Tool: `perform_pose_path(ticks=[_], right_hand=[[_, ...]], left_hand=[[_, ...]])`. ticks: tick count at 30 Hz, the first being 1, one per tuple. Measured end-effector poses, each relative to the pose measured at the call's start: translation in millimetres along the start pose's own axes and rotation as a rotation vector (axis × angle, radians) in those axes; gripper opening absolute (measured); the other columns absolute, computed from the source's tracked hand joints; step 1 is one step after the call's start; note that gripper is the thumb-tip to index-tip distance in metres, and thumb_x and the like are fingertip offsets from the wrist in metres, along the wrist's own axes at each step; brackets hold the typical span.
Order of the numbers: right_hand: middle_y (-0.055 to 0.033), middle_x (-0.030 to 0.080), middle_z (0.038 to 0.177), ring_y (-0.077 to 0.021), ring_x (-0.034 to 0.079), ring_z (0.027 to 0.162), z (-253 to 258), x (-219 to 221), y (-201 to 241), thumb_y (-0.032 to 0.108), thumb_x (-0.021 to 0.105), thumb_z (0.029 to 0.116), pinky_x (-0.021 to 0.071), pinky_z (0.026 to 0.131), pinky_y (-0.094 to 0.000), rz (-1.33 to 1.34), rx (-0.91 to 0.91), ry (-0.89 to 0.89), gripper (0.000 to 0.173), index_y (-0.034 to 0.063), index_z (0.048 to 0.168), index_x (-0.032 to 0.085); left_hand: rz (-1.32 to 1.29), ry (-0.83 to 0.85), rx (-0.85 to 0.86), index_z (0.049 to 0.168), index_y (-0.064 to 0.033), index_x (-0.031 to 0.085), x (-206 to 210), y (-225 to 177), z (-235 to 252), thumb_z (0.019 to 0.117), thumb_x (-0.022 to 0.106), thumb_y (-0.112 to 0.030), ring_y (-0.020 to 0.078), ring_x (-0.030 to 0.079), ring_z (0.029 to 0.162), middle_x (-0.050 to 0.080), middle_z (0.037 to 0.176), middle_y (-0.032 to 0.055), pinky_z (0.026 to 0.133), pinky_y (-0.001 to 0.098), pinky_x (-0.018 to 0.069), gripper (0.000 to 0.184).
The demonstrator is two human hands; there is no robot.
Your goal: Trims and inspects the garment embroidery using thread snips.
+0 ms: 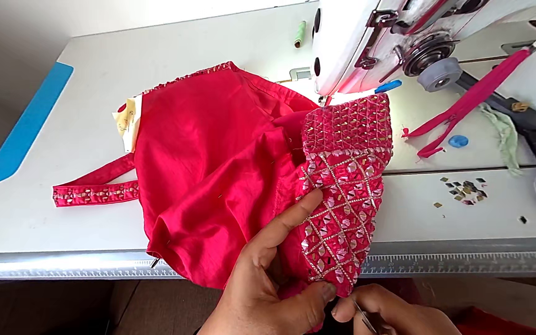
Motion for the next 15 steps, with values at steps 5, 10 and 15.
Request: perform_pose_path(ticks=[5,10,15], right_hand=[[-0.0074,0.056,0.068,-0.0066,0.05,0.055,0.3,-0.6,0.4,0.037,0.035,0.1122,0.0405,0.049,-0.0213,-0.043,0.022,0.012,0.048,-0.0029,0.113,0.062],[-0.0078,0.056,0.069,-0.0063,0.051,0.055,0.6,1.1,2.2,0.034,0.037,0.1121,0.0417,0.05,-0.0208,-0.05,0.044,0.006,0.044,-0.0029,0.112,0.061],[-0.0076,0.057,0.07,-0.0052,0.05,0.055,0.4,3.7,3.0,0.033,0.037,0.1123,0.0414,0.05,-0.0197,-0.052,0.037,-0.03,0.043,-0.0034,0.112,0.061]], left_hand=[[-0.006,0.006,0.001,0.159,-0.0032,0.035,-0.5,0.5,0.1,0.0835,0.066,0.016,0.019,0.065,0.121,0.054,0.148,0.0144,0.1,0.0362,0.0581,0.084],[0.011,0.007,0.015,0.159,-0.0034,0.035,-0.3,1.3,-0.4,0.0825,0.067,0.016,0.0186,0.066,0.12,0.055,0.146,0.014,0.099,0.0356,0.0586,0.085],[0.02,-0.003,0.025,0.158,-0.0019,0.036,0.8,1.6,0.1,0.0811,0.067,0.016,0.0189,0.065,0.12,0.054,0.147,0.0146,0.099,0.0357,0.0587,0.085]])
Point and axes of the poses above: each hand's wrist, its own z-axis towards the middle knuckle, its own x-axis out of the palm, y = z × x, the point moved 2 cm from there along z, towards the middle knuckle
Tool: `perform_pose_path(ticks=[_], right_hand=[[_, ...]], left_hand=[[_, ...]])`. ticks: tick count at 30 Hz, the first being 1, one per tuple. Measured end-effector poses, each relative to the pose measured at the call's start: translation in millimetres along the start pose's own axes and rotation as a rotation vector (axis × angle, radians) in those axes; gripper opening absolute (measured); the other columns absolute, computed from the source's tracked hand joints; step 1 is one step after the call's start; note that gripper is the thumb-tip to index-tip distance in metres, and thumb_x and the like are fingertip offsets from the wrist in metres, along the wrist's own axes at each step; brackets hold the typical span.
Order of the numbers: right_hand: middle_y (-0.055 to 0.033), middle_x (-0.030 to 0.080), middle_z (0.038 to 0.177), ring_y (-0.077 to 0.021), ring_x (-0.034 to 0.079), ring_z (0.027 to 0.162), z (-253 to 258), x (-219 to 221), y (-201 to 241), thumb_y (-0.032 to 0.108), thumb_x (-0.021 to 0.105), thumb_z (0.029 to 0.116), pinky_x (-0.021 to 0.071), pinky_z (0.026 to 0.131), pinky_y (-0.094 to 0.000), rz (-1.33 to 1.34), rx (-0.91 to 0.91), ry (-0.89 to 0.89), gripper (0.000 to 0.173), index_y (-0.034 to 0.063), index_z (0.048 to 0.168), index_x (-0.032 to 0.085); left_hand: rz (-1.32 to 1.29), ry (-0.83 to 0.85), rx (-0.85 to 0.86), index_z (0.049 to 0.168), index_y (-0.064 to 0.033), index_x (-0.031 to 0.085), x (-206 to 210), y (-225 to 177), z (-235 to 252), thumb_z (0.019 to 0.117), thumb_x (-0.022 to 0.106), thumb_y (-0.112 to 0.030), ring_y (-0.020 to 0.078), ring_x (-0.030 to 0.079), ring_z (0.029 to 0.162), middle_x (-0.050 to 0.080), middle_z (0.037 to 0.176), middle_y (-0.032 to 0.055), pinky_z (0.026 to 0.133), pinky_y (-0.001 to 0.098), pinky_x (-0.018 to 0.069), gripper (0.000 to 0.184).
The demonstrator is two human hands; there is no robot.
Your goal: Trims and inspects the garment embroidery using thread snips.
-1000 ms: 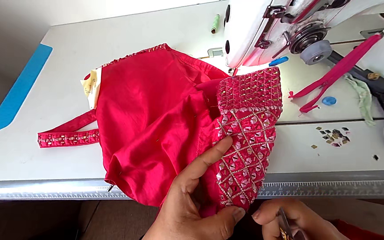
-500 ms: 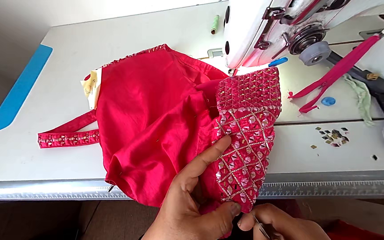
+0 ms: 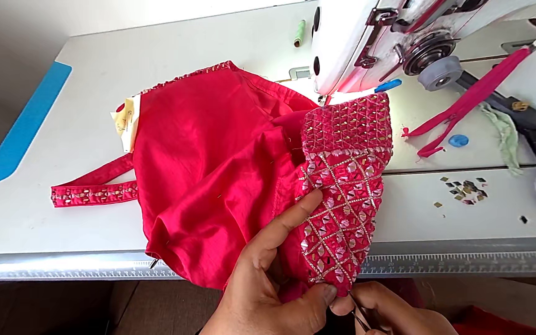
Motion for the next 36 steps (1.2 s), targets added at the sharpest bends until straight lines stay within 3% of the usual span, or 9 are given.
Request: perform_pose_path(ticks=[14,36], right_hand=[[-0.0129,0.057,0.072,-0.0123,0.05,0.058,1.7,-0.7,9.2,0.031,0.044,0.1105,0.0411,0.052,-0.0233,-0.261,-0.026,-0.06,0.041,-0.0054,0.109,0.061],[-0.0134,0.058,0.074,-0.0122,0.051,0.06,0.4,-3.4,6.2,0.032,0.042,0.1109,0.0409,0.053,-0.0233,-0.242,-0.04,-0.071,0.041,-0.0046,0.11,0.06]], left_hand=[[0.099,-0.021,0.06,0.156,-0.0009,0.04,1.8,2.2,-0.2,0.0822,0.076,0.006,0.0186,0.065,0.121,0.056,0.146,0.014,0.101,0.0368,0.0581,0.082],[0.075,-0.038,0.05,0.155,-0.0033,0.042,1.6,2.7,1.6,0.0799,0.078,0.009,0.0191,0.066,0.12,0.057,0.145,0.0128,0.101,0.0365,0.0586,0.085]])
Point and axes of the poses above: each hand's wrist, its own z-axis towards the middle knuckle, its own x-axis out of the palm, y = z × x, the point moved 2 cm from there along z, towards the middle knuckle
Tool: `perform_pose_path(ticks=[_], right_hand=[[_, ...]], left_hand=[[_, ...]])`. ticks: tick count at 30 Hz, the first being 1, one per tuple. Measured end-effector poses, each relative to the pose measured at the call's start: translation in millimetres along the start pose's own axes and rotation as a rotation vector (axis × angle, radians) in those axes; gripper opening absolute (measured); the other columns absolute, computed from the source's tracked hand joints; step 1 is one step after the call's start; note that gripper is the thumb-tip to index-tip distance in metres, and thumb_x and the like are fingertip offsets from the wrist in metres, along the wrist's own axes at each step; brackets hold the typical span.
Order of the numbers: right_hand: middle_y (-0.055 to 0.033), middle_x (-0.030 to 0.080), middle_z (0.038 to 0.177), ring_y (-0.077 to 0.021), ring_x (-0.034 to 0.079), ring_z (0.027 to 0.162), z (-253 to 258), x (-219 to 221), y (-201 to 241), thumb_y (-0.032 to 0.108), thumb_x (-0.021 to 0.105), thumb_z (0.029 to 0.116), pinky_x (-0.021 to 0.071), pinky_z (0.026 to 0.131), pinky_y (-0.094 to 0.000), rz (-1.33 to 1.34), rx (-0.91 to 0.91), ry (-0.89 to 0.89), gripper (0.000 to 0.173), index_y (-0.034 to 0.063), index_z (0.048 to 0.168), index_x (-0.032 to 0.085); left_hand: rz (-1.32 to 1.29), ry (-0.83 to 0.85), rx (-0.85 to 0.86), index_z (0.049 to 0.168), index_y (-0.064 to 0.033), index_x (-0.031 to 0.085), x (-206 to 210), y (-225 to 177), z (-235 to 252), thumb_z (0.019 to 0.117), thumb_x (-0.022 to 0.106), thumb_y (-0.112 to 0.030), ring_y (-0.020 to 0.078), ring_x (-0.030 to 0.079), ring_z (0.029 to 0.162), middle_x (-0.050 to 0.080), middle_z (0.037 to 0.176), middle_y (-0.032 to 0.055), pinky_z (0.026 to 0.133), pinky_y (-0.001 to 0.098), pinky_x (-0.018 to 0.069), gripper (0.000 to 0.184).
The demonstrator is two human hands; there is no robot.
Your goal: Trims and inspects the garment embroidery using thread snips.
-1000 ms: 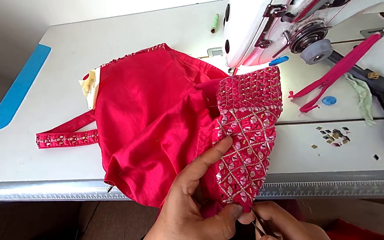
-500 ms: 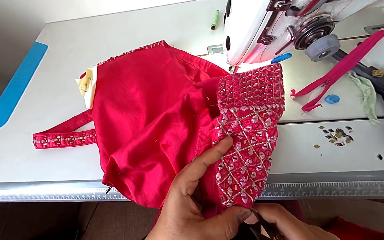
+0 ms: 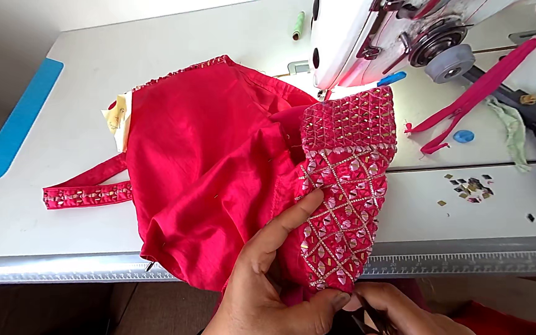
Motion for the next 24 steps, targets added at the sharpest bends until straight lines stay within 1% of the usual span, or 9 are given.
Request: perform_pose_path(ticks=[3,5,9,15,18,21,24], right_hand=[[-0.013,0.058,0.073,-0.0121,0.051,0.059,0.2,-1.9,0.7,0.032,0.042,0.1109,0.0409,0.052,-0.0233,-0.024,0.006,-0.004,0.04,-0.0042,0.108,0.06],[-0.0125,0.057,0.073,-0.0126,0.05,0.058,-1.0,-2.6,0.9,0.033,0.041,0.1111,0.0398,0.051,-0.024,-0.006,0.0,0.018,0.042,-0.0039,0.11,0.061],[-0.013,0.058,0.073,-0.0135,0.051,0.057,-1.7,-1.7,2.2,0.033,0.041,0.111,0.0398,0.05,-0.0253,-0.021,0.007,0.026,0.043,-0.0039,0.111,0.061],[-0.0135,0.059,0.073,-0.0139,0.051,0.057,-0.7,-0.9,1.9,0.032,0.04,0.1112,0.0405,0.05,-0.0258,-0.023,0.013,0.031,0.042,-0.0044,0.111,0.061],[-0.0137,0.059,0.074,-0.0128,0.051,0.058,-1.1,-0.4,1.5,0.031,0.04,0.1114,0.041,0.052,-0.0245,-0.004,0.017,0.024,0.042,-0.0048,0.111,0.061],[-0.0136,0.059,0.074,-0.0123,0.052,0.059,-0.7,-0.3,2.7,0.031,0.042,0.1111,0.0417,0.052,-0.0239,-0.026,0.025,-0.005,0.04,-0.0048,0.108,0.06],[-0.0141,0.061,0.074,-0.0132,0.054,0.058,-0.2,-2.7,5.4,0.033,0.044,0.1104,0.0416,0.05,-0.0249,-0.1,0.039,-0.023,0.04,-0.0036,0.106,0.06]], left_hand=[[0.004,0.002,0.005,0.155,-0.0023,0.042,0.6,0.3,-0.1,0.0797,0.078,0.009,0.0193,0.066,0.12,0.057,0.145,0.0131,0.101,0.0367,0.0586,0.085],[-0.012,-0.017,0.002,0.155,-0.0024,0.042,1.5,-0.2,-0.1,0.0788,0.078,0.01,0.0189,0.066,0.12,0.058,0.144,0.0126,0.1,0.0364,0.0588,0.085],[-0.026,-0.016,0.001,0.155,-0.0032,0.042,1.4,0.0,0.2,0.0786,0.078,0.011,0.0189,0.066,0.12,0.057,0.145,0.0123,0.1,0.0363,0.0592,0.086],[-0.009,-0.012,0.01,0.155,-0.0041,0.042,1.2,0.5,0.1,0.0786,0.078,0.011,0.0183,0.066,0.12,0.058,0.145,0.0118,0.1,0.0359,0.0589,0.086],[-0.015,-0.009,0.007,0.155,-0.0034,0.042,1.3,0.8,0.0,0.0786,0.078,0.011,0.0195,0.066,0.12,0.057,0.145,0.0128,0.1,0.037,0.059,0.086],[0.025,0.009,0.012,0.156,-0.0027,0.041,1.3,0.7,-0.2,0.0796,0.079,0.008,0.0185,0.066,0.12,0.057,0.145,0.0124,0.102,0.0367,0.0582,0.086],[0.058,-0.012,0.025,0.155,-0.0033,0.043,3.8,1.0,-1.5,0.0797,0.081,0.004,0.0167,0.065,0.121,0.058,0.145,0.0107,0.103,0.0357,0.0574,0.084]])
Point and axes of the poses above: each hand's wrist, its own z-axis towards the middle knuckle, its own x-axis out of the palm, y = z × x, the point moved 2 cm from there along z, towards the middle knuckle
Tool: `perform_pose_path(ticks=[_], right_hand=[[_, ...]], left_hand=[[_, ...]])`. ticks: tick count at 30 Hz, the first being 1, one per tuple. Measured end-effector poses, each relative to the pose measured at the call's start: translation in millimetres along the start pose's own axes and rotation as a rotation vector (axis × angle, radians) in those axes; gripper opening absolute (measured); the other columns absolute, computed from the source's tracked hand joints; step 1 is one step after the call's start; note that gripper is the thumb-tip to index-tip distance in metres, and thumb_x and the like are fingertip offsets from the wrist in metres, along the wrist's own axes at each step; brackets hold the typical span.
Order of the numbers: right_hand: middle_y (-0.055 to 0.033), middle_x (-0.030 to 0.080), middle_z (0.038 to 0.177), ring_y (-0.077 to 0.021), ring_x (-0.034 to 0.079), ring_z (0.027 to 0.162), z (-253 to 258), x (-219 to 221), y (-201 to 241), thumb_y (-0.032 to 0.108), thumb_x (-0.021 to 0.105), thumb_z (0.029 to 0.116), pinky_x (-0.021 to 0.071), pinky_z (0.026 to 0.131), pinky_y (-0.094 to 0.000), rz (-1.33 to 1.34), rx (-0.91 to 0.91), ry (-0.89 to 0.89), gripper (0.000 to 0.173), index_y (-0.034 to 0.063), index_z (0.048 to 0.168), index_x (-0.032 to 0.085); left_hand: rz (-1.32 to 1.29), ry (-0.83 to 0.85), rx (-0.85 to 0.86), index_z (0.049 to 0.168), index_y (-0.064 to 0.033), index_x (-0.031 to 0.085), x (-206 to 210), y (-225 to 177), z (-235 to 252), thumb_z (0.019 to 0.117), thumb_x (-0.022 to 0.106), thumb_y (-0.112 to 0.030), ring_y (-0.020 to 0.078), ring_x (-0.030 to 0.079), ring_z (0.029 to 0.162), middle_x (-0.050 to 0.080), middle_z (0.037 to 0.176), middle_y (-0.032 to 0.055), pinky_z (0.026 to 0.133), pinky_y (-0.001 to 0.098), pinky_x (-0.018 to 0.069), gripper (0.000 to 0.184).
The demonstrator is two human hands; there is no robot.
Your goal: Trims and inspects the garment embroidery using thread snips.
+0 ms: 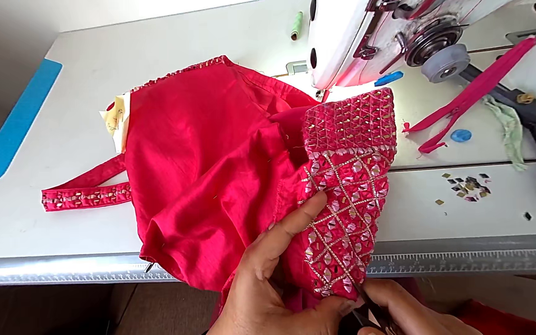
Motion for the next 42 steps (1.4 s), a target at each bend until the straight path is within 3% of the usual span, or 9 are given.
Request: perform_pose_path(ticks=[5,16,28,42], right_hand=[[-0.0145,0.06,0.075,-0.0147,0.053,0.059,-3.8,-1.7,-2.2,0.033,0.041,0.111,0.0415,0.051,-0.0266,0.06,-0.021,0.042,0.042,-0.004,0.111,0.061],[-0.0152,0.062,0.076,-0.0152,0.054,0.059,-3.1,1.2,-1.0,0.031,0.04,0.1113,0.0431,0.051,-0.0274,0.041,-0.006,0.04,0.041,-0.0042,0.11,0.061],[-0.0182,0.067,0.083,-0.0202,0.063,0.066,-2.8,-1.2,6.5,0.028,0.043,0.1106,0.0474,0.054,-0.0322,-0.023,0.047,0.06,0.038,-0.0052,0.11,0.062],[-0.0169,0.064,0.078,-0.0176,0.059,0.062,-1.6,-1.6,6.4,0.03,0.042,0.111,0.0452,0.052,-0.03,-0.002,0.036,0.055,0.04,-0.0044,0.107,0.061]], left_hand=[[-0.055,-0.033,-0.005,0.154,-0.0024,0.043,0.6,-0.3,0.9,0.0787,0.08,0.008,0.0168,0.066,0.12,0.058,0.144,0.011,0.1,0.0352,0.0586,0.085],[-0.039,-0.016,-0.006,0.155,-0.0024,0.042,0.5,-0.5,1.0,0.0791,0.079,0.008,0.017,0.066,0.12,0.058,0.144,0.0113,0.101,0.0355,0.0585,0.085],[0.081,-0.053,0.037,0.154,-0.0041,0.045,1.7,0.6,0.2,0.0772,0.083,0.003,0.0153,0.066,0.12,0.06,0.143,0.0087,0.101,0.0343,0.0583,0.086],[0.188,-0.014,0.076,0.153,-0.0056,0.046,-0.5,-0.3,0.7,0.0809,0.082,-0.005,0.0137,0.063,0.123,0.059,0.144,0.0073,0.105,0.0336,0.0555,0.08]])
Point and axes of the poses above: each hand's wrist, its own z-axis towards the middle knuckle, its own x-axis out of the palm, y = z × x, the point moved 2 cm from there along z, towards the middle knuckle
